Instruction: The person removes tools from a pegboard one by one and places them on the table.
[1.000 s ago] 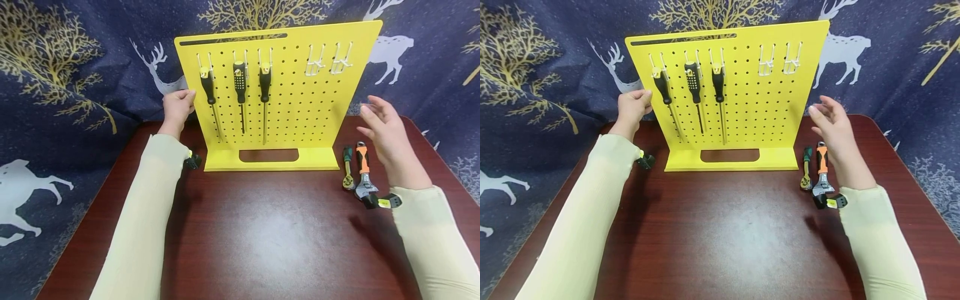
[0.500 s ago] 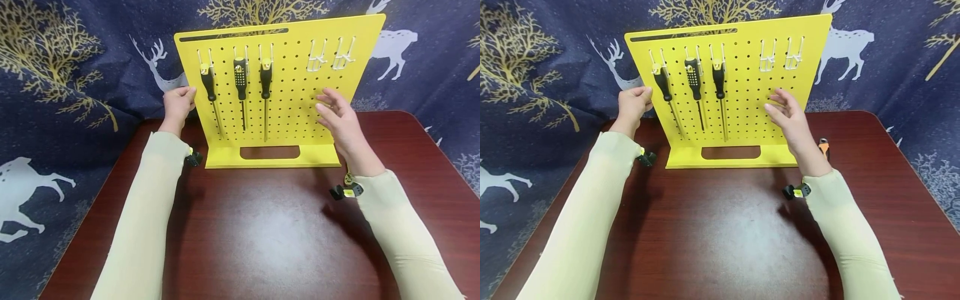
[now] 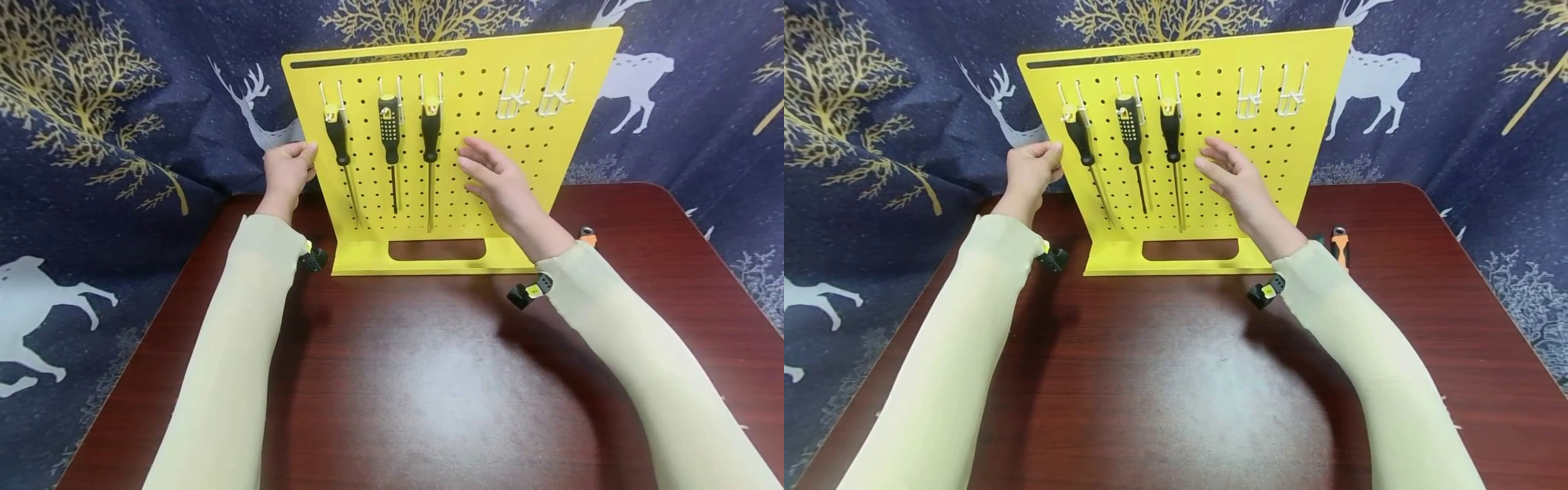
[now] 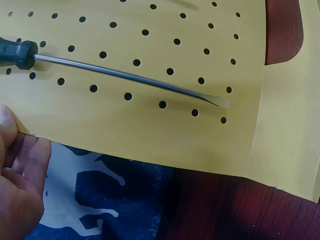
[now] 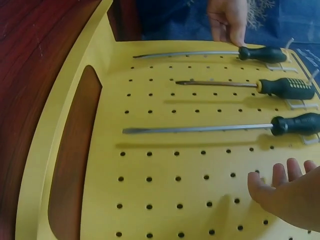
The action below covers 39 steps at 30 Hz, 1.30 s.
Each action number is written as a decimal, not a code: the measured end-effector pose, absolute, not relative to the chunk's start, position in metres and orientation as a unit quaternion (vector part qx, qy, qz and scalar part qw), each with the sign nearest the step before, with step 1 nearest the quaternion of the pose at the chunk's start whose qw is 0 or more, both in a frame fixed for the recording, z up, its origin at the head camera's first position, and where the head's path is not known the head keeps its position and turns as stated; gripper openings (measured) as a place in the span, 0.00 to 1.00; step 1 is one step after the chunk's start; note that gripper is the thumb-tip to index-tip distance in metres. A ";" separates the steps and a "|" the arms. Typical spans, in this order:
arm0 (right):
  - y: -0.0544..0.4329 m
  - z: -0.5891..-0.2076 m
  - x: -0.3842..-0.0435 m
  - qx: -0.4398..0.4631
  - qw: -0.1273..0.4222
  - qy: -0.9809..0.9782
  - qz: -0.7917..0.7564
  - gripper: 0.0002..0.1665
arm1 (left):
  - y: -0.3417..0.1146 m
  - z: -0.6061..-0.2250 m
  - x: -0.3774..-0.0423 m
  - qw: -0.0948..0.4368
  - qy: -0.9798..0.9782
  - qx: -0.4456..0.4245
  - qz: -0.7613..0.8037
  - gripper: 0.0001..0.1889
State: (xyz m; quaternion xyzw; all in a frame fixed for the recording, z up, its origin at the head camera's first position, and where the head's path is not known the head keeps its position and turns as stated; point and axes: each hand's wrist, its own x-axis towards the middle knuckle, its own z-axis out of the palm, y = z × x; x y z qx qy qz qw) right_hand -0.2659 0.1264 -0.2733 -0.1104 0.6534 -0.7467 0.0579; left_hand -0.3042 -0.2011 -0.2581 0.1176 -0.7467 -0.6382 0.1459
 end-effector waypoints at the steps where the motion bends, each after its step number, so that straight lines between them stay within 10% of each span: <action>1: 0.124 -0.273 -0.267 -0.111 0.060 0.656 -0.744 0.35 | -0.201 -0.258 -0.304 0.145 -0.748 0.117 -0.638 0.09; 39: 0.081 -0.273 -0.289 -0.082 0.073 0.643 -0.758 0.36 | -0.203 -0.262 -0.308 0.157 -0.749 0.103 -0.635 0.14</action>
